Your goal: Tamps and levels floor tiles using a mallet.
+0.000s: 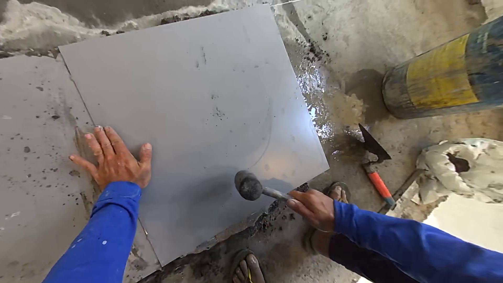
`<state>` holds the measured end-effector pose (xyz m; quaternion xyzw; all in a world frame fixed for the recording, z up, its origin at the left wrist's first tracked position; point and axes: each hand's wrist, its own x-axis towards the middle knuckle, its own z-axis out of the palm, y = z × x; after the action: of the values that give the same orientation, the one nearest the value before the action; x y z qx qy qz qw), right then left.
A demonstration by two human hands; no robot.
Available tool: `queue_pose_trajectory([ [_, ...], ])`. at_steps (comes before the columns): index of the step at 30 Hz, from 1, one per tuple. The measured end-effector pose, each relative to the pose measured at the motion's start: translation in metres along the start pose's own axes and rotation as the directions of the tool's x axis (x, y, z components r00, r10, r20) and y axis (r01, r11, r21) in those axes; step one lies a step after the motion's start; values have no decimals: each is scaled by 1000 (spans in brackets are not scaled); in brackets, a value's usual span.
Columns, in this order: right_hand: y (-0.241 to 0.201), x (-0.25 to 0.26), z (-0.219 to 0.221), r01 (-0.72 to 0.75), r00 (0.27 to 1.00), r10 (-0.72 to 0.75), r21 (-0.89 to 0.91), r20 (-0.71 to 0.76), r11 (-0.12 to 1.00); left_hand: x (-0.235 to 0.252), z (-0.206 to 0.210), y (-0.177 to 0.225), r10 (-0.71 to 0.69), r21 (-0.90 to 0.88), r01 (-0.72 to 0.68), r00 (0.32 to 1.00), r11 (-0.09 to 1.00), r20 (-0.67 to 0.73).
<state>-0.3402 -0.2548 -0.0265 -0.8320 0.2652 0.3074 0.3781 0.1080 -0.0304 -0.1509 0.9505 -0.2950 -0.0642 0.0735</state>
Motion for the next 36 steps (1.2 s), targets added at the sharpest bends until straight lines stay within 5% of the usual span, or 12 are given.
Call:
queue_pose_trajectory([
  [3, 21, -5, 7, 104, 960, -85, 56, -265, 993, 0, 1, -1, -7, 8, 7, 1000, 1000, 10],
  [6, 22, -13, 18, -91, 954, 150, 225, -261, 970, 0, 0, 0, -6, 11, 6, 1000, 1000, 22],
  [9, 21, -34, 63, -9, 841, 203, 361, -502, 932, 2, 3, 1, -7, 1, 7, 1000, 1000, -9],
  [13, 21, -73, 109, -210, 801, 459, 537, -385, 817, 1, 7, -1, -13, 0, 13, 1000, 1000, -14],
  [17, 29, -82, 129, -159, 677, 506, 565, -535, 810, -1, 7, -5, -10, -14, 10, 1000, 1000, 10],
  [19, 35, -77, 125, -282, 688, 595, 602, -416, 747, -1, 6, -3, -8, -26, 8, 1000, 1000, 0],
  [23, 30, -73, 126, -173, 634, 600, 668, -487, 724, 3, 8, -5, 5, 12, -5, 999, 1000, -43],
  [26, 30, -69, 117, -255, 665, 646, 699, -375, 668, 1, 12, -6, 8, 22, -7, 998, 1000, -54],
  [29, 22, -49, 101, -141, 671, 548, 640, -500, 756, 3, 14, -6, 9, 33, -5, 995, 999, -100],
  [33, -11, 13, 43, -134, 789, 464, 624, -402, 770, 1, 17, -8, 11, 42, -6, 992, 999, -122],
  [36, -39, 78, -1, 37, 804, 343, 616, -486, 787, 3, 18, -10, 21, 55, -13, 989, 998, -143],
])
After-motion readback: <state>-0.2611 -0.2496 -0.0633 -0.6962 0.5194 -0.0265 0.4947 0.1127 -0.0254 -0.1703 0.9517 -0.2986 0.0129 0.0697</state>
